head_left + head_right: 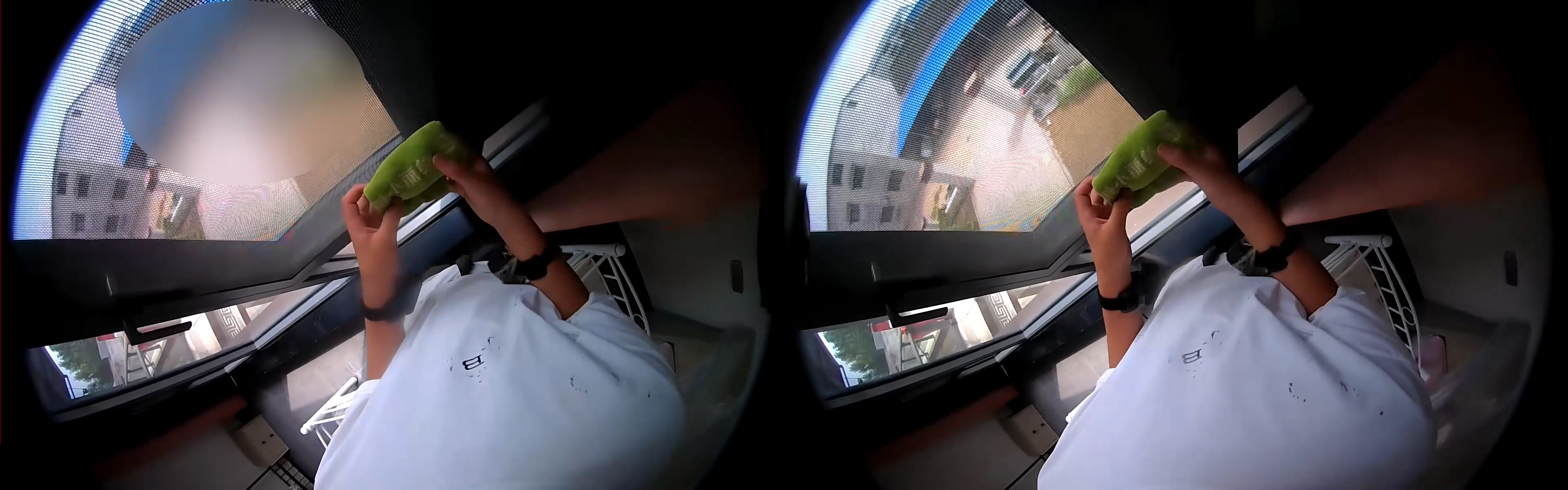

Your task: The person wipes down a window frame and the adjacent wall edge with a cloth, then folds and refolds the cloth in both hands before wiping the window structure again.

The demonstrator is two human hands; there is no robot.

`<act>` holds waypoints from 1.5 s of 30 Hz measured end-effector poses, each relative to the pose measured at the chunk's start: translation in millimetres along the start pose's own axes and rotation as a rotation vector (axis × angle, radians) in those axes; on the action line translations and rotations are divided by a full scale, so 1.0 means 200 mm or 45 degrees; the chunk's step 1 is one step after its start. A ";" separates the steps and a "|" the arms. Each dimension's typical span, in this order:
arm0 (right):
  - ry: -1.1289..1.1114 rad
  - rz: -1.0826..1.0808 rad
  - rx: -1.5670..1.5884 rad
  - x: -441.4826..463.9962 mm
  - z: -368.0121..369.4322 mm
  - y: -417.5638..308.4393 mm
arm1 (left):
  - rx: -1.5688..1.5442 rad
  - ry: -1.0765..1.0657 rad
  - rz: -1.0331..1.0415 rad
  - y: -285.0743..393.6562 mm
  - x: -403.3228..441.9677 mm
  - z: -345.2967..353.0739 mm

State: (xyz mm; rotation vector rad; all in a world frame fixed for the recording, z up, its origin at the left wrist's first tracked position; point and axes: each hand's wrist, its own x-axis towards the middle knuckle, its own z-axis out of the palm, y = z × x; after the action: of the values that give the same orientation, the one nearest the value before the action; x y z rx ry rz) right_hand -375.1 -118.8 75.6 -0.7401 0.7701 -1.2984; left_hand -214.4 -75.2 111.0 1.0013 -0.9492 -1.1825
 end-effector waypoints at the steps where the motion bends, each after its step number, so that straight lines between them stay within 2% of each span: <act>1: 0.015 -0.015 0.011 0.01 -0.01 0.01 | 0.091 -0.079 -0.016 -0.01 0.00 0.00; 3: 0.064 -0.162 -0.283 0.03 -0.04 0.03 | 0.087 -0.125 -0.088 -0.06 0.01 -0.02; 5: 0.065 -0.197 -0.363 0.04 -0.07 0.05 | 0.039 -0.152 -0.180 -0.12 0.03 -0.03; 8: 0.085 -0.297 -0.527 0.08 -0.05 0.06 | 0.046 -0.199 -0.137 -0.14 0.06 -0.01; 10: 0.229 -0.613 -0.501 0.08 0.03 0.01 | 0.074 -0.149 -0.125 -0.16 0.10 0.03; 11: 0.287 -0.766 -0.752 0.10 0.04 -0.03 | 0.031 -0.135 -0.137 -0.16 0.13 0.05; 14: 0.255 -0.806 -0.882 0.13 0.10 -0.16 | -0.024 -0.116 -0.083 -0.11 0.17 0.11; 16: 0.309 -0.859 -0.928 0.15 0.12 -0.20 | -0.145 -0.014 -0.158 -0.11 0.20 0.15; 17: 0.333 -0.915 -1.143 0.16 0.10 -0.21 | -0.189 0.050 -0.160 -0.13 0.21 0.19; 18: 0.358 -0.964 -1.363 0.18 0.08 -0.22 | -0.180 0.027 -0.155 -0.17 0.22 0.20; 19: 0.453 -1.149 -1.448 0.20 0.07 -0.20 | -0.135 0.025 -0.091 -0.22 0.23 0.18; 22: 0.433 -1.248 -1.581 0.20 0.01 -0.20 | 0.032 0.054 -0.008 -0.33 0.24 0.15; 24: 0.399 -1.160 -1.541 0.19 0.01 -0.18 | 0.274 0.097 0.088 -0.35 0.24 0.15; 25: 0.372 -1.144 -1.534 0.19 0.00 -0.17 | 0.079 0.137 -0.042 -0.33 0.23 0.18; 30: 0.409 -1.237 -1.426 0.30 -0.10 0.06 | -0.156 0.081 -0.134 -0.48 0.23 0.12; 32: 0.398 -1.162 -1.394 0.28 -0.14 0.12 | 0.985 -0.186 0.334 -0.67 0.22 -0.02; 33: 0.349 -0.984 -1.222 0.29 -0.16 0.18 | 0.545 -0.044 0.013 -0.65 0.19 0.00; 34: 0.259 -0.917 -0.947 0.34 -0.17 0.25 | 0.105 0.105 -0.281 -0.62 0.16 0.01; 35: 0.195 -0.820 -0.986 0.31 -0.16 0.20 | 0.288 0.053 -0.100 -0.69 0.18 -0.09; 36: 0.138 -0.722 -1.038 0.25 -0.13 0.10 | 0.364 0.108 -0.045 -0.66 0.18 -0.09; 38: 0.156 -0.801 -1.073 0.21 -0.07 -0.03 | 0.133 0.196 0.031 -0.29 0.09 0.22; 39: 0.204 -0.843 -1.060 0.20 -0.04 -0.07 | -0.117 0.256 -0.114 -0.23 0.13 0.27; 42: 0.210 -0.776 -0.963 0.20 -0.02 -0.10 | 1.349 -0.055 0.575 -0.25 0.18 0.14; 43: 0.199 -0.814 -1.001 0.20 -0.03 -0.12 | 1.403 0.020 0.482 -0.24 0.18 0.17; 45: 0.279 -0.967 -0.997 0.24 -0.03 -0.10 | 1.340 -0.032 0.511 -0.28 0.19 0.14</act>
State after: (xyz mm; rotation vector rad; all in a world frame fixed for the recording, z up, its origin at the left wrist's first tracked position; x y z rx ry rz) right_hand -385.6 -169.1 85.6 -1.6465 1.2698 -1.7768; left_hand -252.0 -120.8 66.8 1.4949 -1.7601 -0.2955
